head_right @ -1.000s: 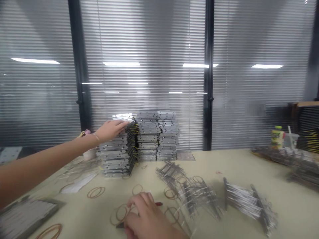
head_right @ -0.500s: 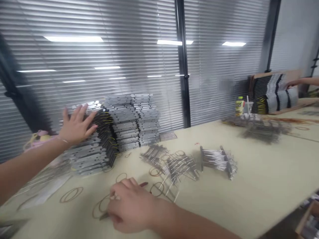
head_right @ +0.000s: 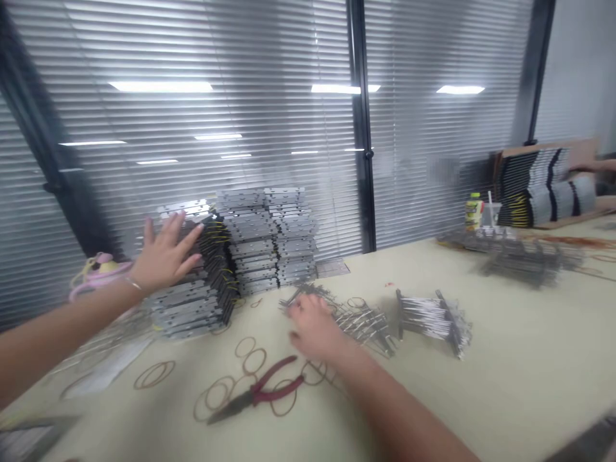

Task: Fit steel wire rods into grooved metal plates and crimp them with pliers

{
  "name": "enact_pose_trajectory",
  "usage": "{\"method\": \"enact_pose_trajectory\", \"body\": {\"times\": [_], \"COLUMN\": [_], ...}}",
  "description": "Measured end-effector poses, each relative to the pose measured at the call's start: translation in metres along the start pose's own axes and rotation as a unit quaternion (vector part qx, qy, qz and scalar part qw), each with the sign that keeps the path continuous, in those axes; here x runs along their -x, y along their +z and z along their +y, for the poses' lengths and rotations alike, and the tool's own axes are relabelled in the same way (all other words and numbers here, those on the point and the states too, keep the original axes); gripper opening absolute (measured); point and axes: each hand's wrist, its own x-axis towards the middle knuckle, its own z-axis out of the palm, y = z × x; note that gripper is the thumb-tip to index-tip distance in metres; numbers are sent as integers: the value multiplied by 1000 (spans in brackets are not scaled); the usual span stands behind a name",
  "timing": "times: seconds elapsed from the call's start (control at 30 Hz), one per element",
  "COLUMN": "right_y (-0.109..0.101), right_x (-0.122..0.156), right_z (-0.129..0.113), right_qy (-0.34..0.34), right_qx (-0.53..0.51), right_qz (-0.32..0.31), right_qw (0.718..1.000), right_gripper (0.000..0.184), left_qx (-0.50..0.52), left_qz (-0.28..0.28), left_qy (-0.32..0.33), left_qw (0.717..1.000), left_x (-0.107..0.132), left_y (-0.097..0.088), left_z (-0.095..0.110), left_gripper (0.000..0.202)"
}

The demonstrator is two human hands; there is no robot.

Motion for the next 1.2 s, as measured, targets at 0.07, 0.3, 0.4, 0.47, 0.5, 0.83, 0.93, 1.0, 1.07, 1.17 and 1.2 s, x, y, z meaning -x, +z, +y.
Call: {"method": "enact_pose_trajectory", "body": {"times": [0.07,0.3,0.4,0.47,0.5,0.83,0.93,1.0,1.07,1.17,1.2], "right_y": [3,27,36,42,44,45,35,27,21,16,16], "right_x": [-2,-1,-7,-11,-12,-11,-9,-8,-5,5,9], "right_z": [25,60,48,37,33,35,39,36,25,-5,-17], "right_qy": [73,136,82,59,54,63,102,100,65,-32,-67], "right_qx": [17,22,12,14,18,4,-38,-62,-83,-105,-107], "right_qz": [8,-41,-46,-47,-49,18,95,137,154,130,112], "right_qw": [997,990,996,997,997,998,990,984,982,985,986], "right_gripper": [30,51,58,60,56,19,13,14,14,13,13], "left_qx": [5,46,36,31,34,140,109,86,87,129,143], "left_qz": [-13,-4,-1,-4,-6,-144,-238,-280,-327,-370,-361], "left_qy": [20,50,51,46,39,29,-185,-298,-385,-488,-510], "left_qw": [1000,998,998,998,999,979,947,908,859,780,768], "left_x": [9,27,22,20,20,154,193,210,223,240,243], "left_y": [4,32,37,34,30,-72,-101,-112,-116,-116,-117], "left_z": [5,9,7,9,12,9,-17,-33,-45,-49,-47], "left_gripper": [56,57,55,54,54,55,56,58,62,65,61]}}
